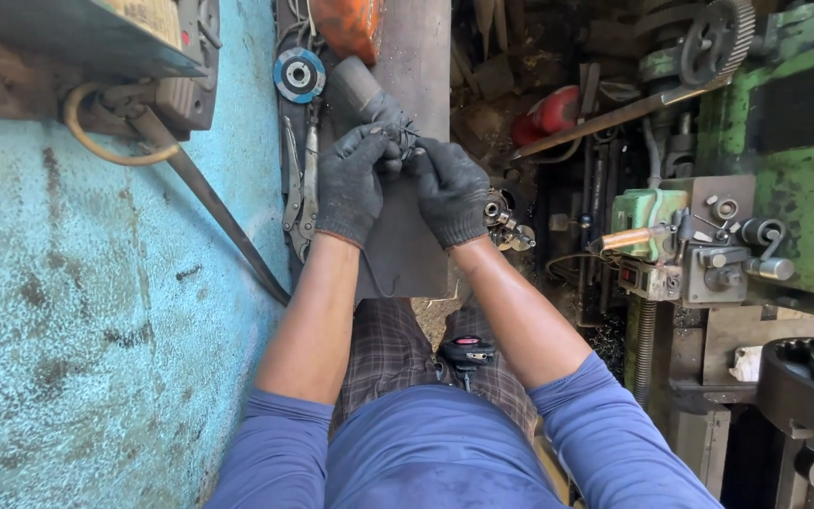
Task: The person wraps a thin wire around a cylindrical metal component multiple times, then secures the end by twisting it with pliers. The person then places the wrapped component into a lathe chuck.
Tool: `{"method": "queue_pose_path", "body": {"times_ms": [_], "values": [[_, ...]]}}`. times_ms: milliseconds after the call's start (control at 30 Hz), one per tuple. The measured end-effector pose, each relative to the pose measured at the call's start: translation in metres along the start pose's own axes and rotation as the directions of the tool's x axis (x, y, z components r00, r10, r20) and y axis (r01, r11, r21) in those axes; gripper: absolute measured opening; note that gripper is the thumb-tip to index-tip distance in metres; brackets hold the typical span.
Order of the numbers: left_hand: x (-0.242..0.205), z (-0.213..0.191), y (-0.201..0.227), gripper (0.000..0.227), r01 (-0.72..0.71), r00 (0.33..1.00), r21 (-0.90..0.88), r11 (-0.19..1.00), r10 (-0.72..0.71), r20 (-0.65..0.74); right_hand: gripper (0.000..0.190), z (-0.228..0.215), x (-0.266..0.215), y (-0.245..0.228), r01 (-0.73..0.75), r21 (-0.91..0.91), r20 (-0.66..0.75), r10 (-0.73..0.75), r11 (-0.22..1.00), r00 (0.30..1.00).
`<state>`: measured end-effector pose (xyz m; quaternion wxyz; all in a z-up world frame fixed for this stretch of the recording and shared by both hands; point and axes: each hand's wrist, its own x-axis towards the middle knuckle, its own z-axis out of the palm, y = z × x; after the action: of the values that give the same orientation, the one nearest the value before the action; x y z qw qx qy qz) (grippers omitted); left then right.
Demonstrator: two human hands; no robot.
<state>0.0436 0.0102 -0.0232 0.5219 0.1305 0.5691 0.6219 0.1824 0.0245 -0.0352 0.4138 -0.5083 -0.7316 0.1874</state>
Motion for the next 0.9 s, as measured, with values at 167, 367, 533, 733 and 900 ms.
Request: {"method": "queue_pose_path", "body": {"times_ms": [167, 367, 533, 733, 900], "values": [[0.001, -0.005, 0.000, 0.013, 0.040, 0.997, -0.124, 0.991, -0.032, 0.067, 0.012, 0.008, 0.007, 0.011, -0.085, 0.115, 0.029, 0.082, 0.990, 0.996], [-0.006, 0.001, 0.050, 0.024, -0.446, 0.871, 0.856, 0.263, 0.347, 0.347, 0.022, 0.007, -0.010, -0.009, 0.057, -0.388, 0.164, 0.008, 0.920, 0.987], [-0.001, 0.012, 0.087, 0.021, -0.506, 0.828, 0.850, 0.145, 0.357, 0.432, 0.032, 0.010, -0.016, -0.018, 0.219, -0.379, 0.346, -0.081, 0.899, 0.935], [0.003, 0.011, 0.105, 0.021, -0.421, 0.877, 0.878, -0.227, 0.148, 0.458, 0.045, -0.059, -0.002, -0.028, 0.226, -0.195, 0.549, -0.085, 0.954, 0.832], [-0.021, 0.049, 0.130, 0.024, -0.466, 0.878, 0.860, -0.209, -0.228, 0.421, 0.061, -0.165, -0.006, -0.031, 0.249, -0.064, 0.573, -0.169, 0.966, 0.802]]}}
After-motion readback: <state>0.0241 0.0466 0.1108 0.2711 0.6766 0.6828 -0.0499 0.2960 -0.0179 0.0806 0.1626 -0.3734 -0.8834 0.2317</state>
